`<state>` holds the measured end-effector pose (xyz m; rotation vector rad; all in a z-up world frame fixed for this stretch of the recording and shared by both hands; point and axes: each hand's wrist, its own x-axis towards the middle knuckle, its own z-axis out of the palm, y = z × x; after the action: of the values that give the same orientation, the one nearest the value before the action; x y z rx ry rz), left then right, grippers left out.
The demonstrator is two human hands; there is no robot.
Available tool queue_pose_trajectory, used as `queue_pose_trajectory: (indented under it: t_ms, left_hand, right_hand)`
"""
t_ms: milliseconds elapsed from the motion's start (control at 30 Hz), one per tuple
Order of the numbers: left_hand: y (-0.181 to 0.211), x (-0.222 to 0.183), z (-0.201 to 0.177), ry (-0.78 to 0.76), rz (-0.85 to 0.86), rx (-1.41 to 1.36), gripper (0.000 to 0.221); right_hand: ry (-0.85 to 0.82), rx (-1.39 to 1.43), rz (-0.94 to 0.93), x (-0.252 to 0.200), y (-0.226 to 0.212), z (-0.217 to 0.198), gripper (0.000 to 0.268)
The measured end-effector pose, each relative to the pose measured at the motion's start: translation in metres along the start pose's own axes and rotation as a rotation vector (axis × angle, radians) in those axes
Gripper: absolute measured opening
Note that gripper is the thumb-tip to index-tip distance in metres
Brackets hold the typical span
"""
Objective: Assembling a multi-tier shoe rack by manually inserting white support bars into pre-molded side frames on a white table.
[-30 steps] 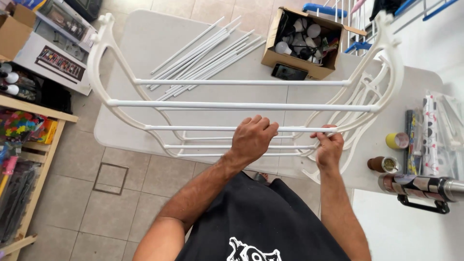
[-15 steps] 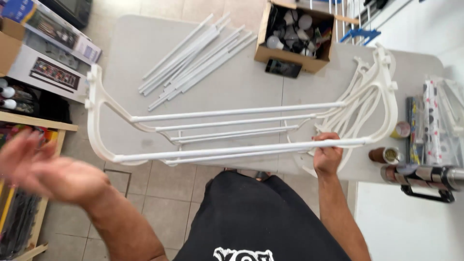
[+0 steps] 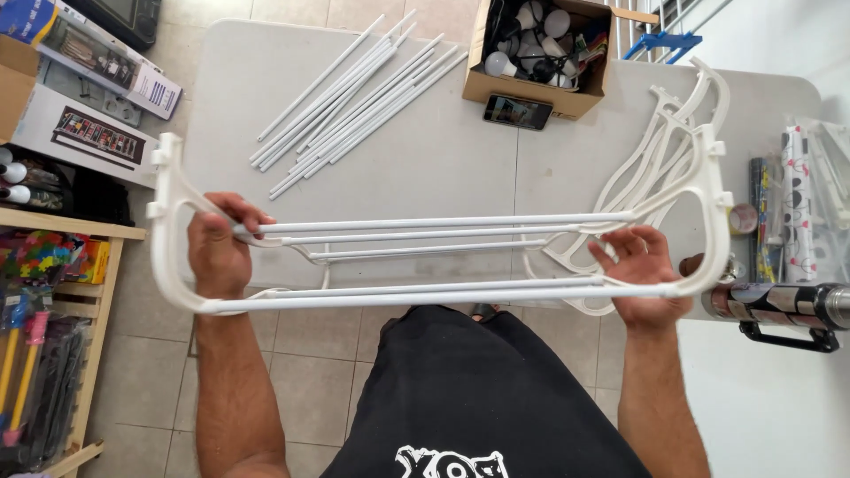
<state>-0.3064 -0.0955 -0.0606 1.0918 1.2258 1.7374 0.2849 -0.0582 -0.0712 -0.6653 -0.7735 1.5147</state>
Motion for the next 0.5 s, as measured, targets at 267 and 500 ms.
queue_pose_trajectory:
  t_ms: [267,500]
  left_hand:
    - [0.011,0.029,0.021,-0.136,-0.032,0.09,0.069]
    - [-0.007,0.066,0.021,-0.403,0.006,0.101,0.076]
  right_hand:
    - [-0.074,-0.491,-0.074,0.065,-0.012,-0.017,0.063]
    - [-0.325,-0.472,0.011,0.119,-0.003,0.003,0.021]
